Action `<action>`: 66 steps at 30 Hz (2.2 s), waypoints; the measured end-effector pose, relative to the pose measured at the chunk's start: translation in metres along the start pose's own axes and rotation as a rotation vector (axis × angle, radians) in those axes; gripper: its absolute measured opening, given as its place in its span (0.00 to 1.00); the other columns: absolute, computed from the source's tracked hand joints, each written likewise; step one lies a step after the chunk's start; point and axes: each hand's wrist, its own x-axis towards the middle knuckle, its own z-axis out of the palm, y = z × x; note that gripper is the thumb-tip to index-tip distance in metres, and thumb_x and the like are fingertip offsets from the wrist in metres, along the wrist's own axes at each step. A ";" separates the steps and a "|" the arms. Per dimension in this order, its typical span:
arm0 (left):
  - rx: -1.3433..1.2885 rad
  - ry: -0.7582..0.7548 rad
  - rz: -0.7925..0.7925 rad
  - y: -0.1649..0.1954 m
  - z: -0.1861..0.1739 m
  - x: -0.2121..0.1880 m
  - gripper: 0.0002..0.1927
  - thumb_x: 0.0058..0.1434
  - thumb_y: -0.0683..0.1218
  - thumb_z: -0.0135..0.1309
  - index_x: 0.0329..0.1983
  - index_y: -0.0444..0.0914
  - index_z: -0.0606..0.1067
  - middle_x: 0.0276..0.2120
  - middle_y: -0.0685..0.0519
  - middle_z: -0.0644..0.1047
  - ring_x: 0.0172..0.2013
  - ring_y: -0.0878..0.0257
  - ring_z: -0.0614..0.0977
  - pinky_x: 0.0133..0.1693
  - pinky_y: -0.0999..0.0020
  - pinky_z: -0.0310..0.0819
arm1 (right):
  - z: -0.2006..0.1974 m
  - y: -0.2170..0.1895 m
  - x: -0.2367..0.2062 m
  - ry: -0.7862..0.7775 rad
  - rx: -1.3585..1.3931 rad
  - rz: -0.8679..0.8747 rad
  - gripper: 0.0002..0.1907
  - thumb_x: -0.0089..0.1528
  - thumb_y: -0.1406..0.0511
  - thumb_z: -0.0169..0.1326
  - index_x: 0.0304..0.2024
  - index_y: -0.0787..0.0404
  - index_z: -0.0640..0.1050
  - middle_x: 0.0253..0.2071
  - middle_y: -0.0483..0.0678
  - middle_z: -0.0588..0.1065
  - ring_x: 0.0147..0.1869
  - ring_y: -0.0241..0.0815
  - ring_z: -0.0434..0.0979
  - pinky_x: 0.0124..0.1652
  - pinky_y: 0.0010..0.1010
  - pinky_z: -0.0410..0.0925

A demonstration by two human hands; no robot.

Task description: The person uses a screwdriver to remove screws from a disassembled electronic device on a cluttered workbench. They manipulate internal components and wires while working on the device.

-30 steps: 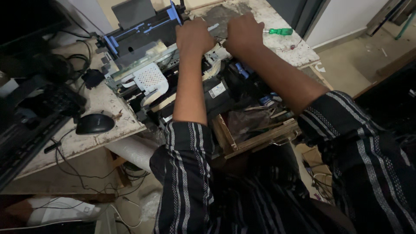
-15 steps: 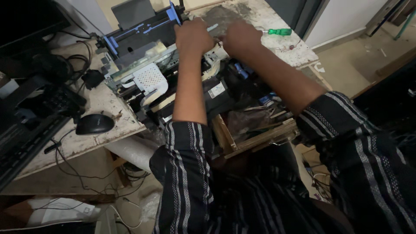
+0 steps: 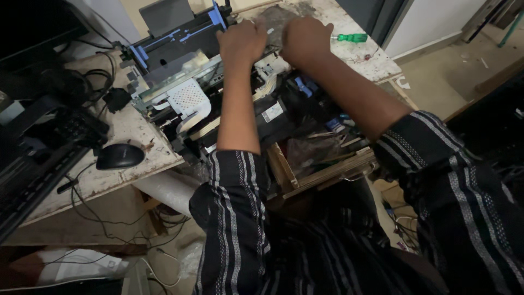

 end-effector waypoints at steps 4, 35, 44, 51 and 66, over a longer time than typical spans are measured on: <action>-0.023 -0.011 -0.015 -0.001 -0.005 -0.002 0.32 0.68 0.62 0.33 0.45 0.36 0.80 0.45 0.37 0.80 0.52 0.41 0.79 0.62 0.35 0.53 | 0.001 0.001 0.000 -0.016 0.119 0.036 0.24 0.52 0.52 0.69 0.43 0.60 0.80 0.46 0.58 0.77 0.53 0.60 0.77 0.50 0.60 0.68; -0.049 -0.058 0.080 -0.023 -0.032 0.029 0.23 0.60 0.61 0.53 0.37 0.38 0.83 0.41 0.41 0.82 0.45 0.44 0.83 0.48 0.49 0.76 | 0.009 -0.012 0.023 -0.054 0.084 0.046 0.20 0.63 0.50 0.62 0.44 0.59 0.84 0.47 0.60 0.80 0.52 0.63 0.79 0.50 0.61 0.69; -0.062 0.002 0.059 -0.036 -0.018 0.039 0.21 0.58 0.59 0.52 0.39 0.38 0.83 0.42 0.39 0.81 0.45 0.41 0.83 0.47 0.47 0.76 | 0.027 -0.007 0.032 -0.064 0.078 -0.001 0.20 0.58 0.48 0.67 0.37 0.57 0.85 0.43 0.59 0.80 0.49 0.62 0.80 0.47 0.55 0.71; -0.054 0.010 0.039 -0.037 -0.010 0.039 0.17 0.57 0.52 0.51 0.39 0.38 0.83 0.43 0.39 0.82 0.46 0.42 0.83 0.47 0.48 0.77 | 0.032 -0.003 0.029 -0.060 0.083 0.000 0.15 0.55 0.53 0.66 0.36 0.56 0.86 0.41 0.57 0.81 0.50 0.60 0.81 0.50 0.56 0.71; -0.073 0.029 0.047 -0.021 -0.014 0.030 0.16 0.58 0.53 0.52 0.36 0.38 0.83 0.40 0.40 0.82 0.43 0.40 0.83 0.46 0.47 0.77 | 0.025 0.006 0.022 -0.007 0.129 -0.041 0.23 0.52 0.50 0.69 0.39 0.59 0.83 0.45 0.57 0.79 0.51 0.60 0.79 0.48 0.49 0.72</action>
